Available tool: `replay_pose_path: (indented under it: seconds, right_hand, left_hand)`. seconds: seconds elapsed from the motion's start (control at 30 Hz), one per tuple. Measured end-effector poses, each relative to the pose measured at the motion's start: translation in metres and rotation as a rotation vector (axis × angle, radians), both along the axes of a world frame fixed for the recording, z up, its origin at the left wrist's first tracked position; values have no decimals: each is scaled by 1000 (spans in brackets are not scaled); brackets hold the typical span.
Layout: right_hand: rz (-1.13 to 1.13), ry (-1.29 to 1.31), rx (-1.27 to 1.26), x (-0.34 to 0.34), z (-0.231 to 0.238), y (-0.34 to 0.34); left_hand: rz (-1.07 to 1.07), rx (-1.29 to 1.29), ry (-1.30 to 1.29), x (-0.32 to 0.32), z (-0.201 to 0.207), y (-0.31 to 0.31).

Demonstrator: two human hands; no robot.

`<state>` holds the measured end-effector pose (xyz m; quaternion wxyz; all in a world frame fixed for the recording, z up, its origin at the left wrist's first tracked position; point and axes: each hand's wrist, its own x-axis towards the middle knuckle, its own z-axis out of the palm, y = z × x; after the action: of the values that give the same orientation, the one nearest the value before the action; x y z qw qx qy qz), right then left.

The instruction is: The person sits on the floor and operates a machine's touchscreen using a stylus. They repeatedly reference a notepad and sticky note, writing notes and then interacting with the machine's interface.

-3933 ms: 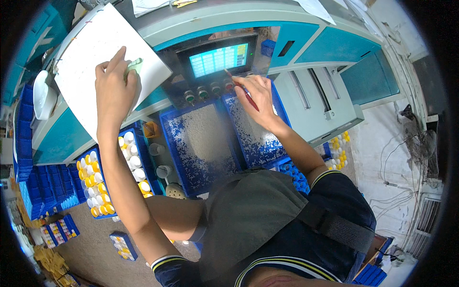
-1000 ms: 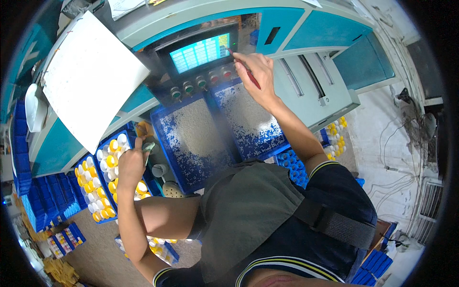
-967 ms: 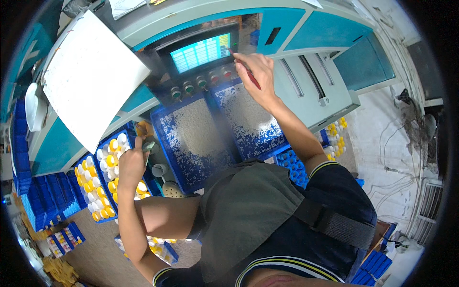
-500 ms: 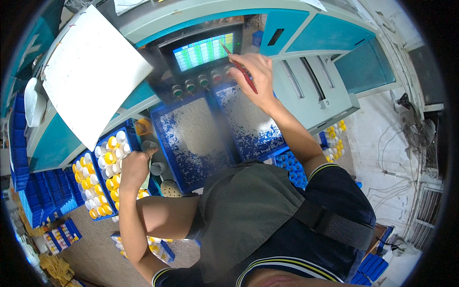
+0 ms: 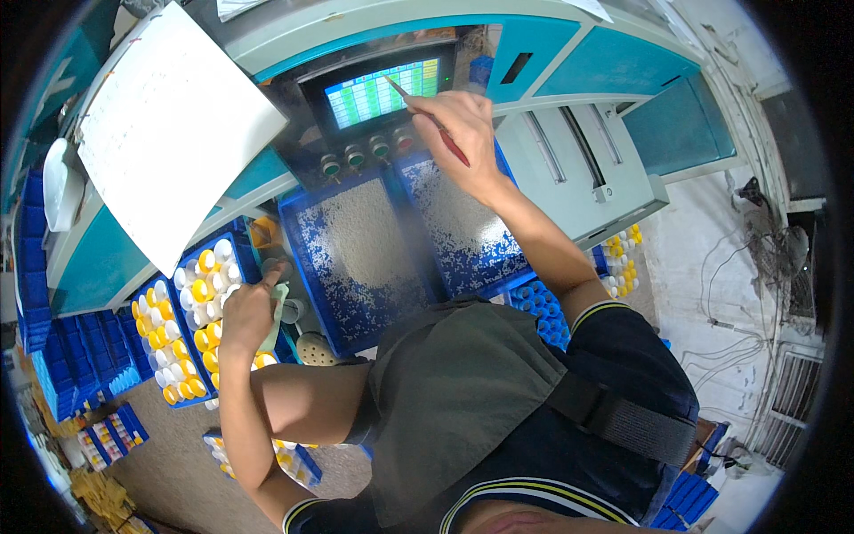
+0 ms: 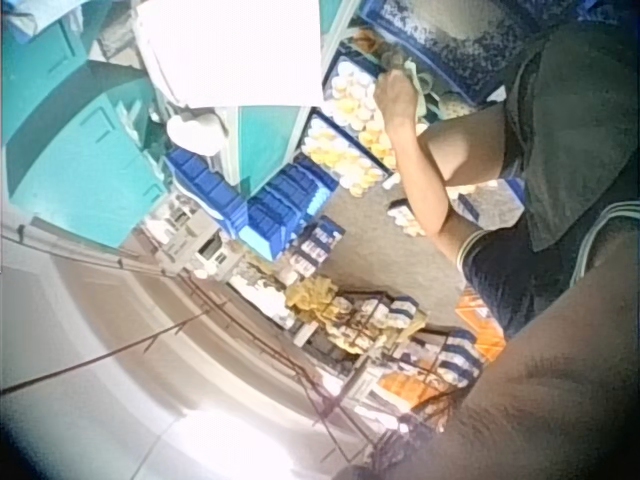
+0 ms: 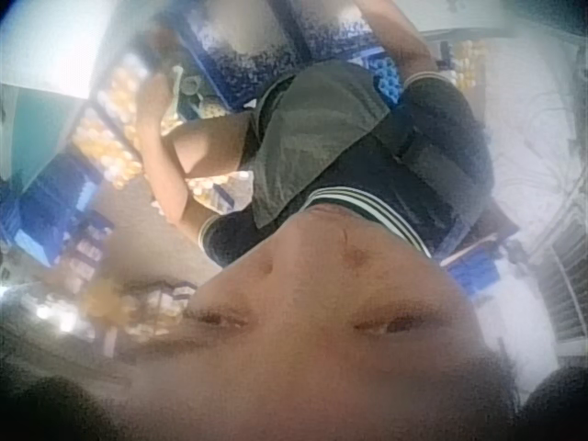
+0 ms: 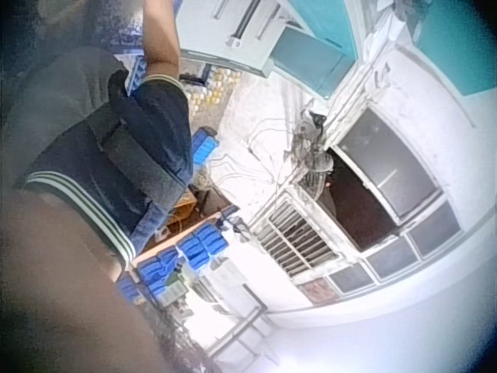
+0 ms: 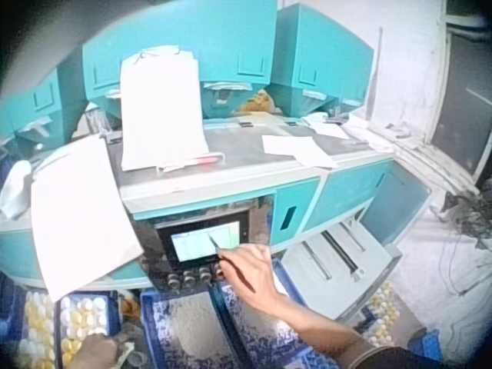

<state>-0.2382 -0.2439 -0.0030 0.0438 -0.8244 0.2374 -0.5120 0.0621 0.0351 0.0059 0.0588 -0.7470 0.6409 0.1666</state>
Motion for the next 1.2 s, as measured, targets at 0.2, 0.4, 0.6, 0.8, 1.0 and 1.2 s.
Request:
replay_pose_path:
  seconds: [0.2,0.4,0.6,0.8,1.0,1.2]
  right_hand:
    - [-56,36,-35,6,0,2]
    - [-32,25,-5,3,0,3]
    - [-38,54,66,-10,-7,7]
    - [-126,66,133,-35,-13,8]
    - [-189,79,127,-45,-14,5]
    - [-166,83,134,-42,-15,2]
  left_hand:
    - [-34,-115,49,9,-9,3]
    - [-16,-37,58,20,-19,7]
    - [45,74,81,18,-11,6]
    - [62,56,113,15,-6,4]
    - [54,48,111,13,-7,2]
    - [99,90,150,8,0,-7]
